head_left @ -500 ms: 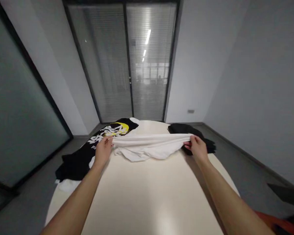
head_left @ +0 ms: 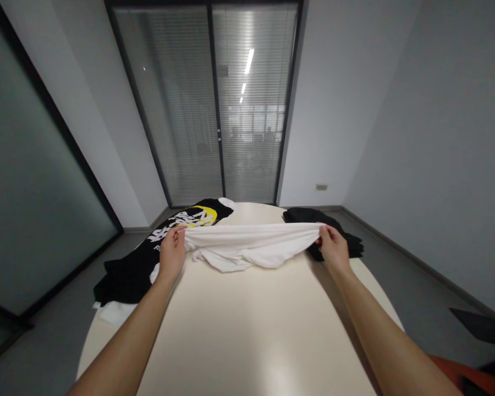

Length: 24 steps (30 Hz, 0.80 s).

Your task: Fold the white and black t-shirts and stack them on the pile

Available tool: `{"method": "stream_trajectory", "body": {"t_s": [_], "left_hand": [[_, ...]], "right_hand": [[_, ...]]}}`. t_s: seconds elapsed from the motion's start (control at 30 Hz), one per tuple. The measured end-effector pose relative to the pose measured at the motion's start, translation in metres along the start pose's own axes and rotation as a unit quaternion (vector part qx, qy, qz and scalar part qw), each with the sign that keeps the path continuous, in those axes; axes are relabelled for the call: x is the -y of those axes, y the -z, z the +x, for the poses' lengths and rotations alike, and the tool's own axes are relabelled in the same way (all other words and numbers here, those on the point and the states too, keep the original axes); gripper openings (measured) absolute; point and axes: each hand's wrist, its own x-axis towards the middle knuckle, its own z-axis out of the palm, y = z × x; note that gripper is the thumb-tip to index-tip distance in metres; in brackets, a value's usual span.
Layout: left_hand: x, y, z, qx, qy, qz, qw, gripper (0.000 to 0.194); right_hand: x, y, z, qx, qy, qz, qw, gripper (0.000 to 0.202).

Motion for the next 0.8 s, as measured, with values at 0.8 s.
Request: {"method": "stream_trajectory", "body": {"t_s": [0.8], "left_hand": [[-0.002,-0.001,0.000,0.002,-0.041,0.020,0.999,0.033]], "right_hand": [[-0.010,-0.001,0.004,0.001,0.021,0.032,0.999,0.055]]}}
